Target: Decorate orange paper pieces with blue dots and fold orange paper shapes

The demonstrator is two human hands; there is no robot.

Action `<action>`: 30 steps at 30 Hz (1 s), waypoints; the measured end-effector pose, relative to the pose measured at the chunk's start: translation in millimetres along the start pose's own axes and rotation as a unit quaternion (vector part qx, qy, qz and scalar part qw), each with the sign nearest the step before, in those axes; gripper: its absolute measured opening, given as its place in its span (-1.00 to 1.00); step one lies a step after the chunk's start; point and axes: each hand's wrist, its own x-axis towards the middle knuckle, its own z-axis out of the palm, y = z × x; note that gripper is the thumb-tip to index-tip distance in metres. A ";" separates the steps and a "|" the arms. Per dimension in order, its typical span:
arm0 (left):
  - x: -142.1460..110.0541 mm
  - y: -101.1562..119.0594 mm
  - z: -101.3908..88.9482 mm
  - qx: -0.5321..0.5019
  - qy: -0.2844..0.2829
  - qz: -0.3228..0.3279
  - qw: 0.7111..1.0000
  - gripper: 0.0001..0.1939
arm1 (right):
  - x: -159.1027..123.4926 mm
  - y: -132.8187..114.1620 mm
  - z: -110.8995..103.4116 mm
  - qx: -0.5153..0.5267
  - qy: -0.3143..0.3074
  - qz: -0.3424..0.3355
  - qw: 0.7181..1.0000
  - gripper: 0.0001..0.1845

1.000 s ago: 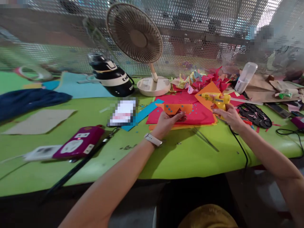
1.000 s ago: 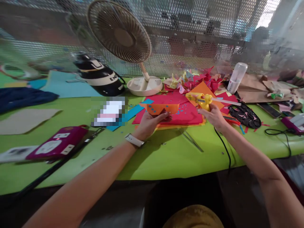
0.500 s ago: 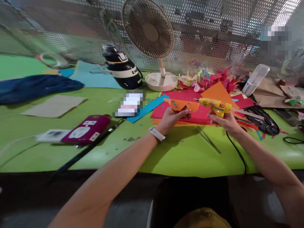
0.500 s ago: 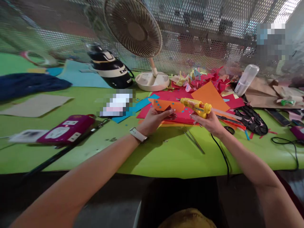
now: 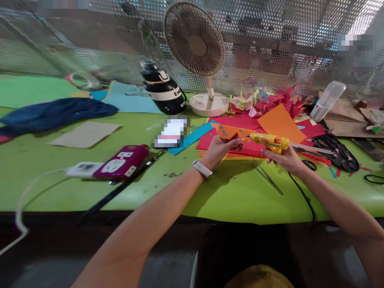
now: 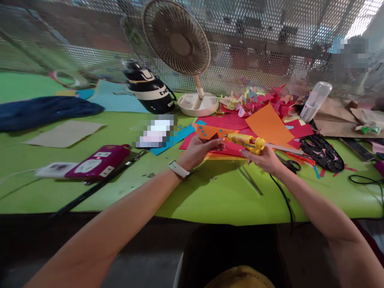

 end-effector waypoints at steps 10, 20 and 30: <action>1.6 -1.9 -0.6 -0.013 -0.008 0.012 1.000 -0.62 | -0.2 5.2 1.6 0.009 0.061 0.012 0.998 -0.54; 0.5 -1.1 0.2 -0.025 -0.016 0.020 0.999 -0.61 | -0.1 7.4 3.6 -0.019 0.069 0.024 0.997 -0.48; -0.6 -1.6 1.9 -0.028 -0.013 0.014 0.999 -0.59 | -1.5 8.1 5.0 -0.034 0.059 0.010 0.998 -0.54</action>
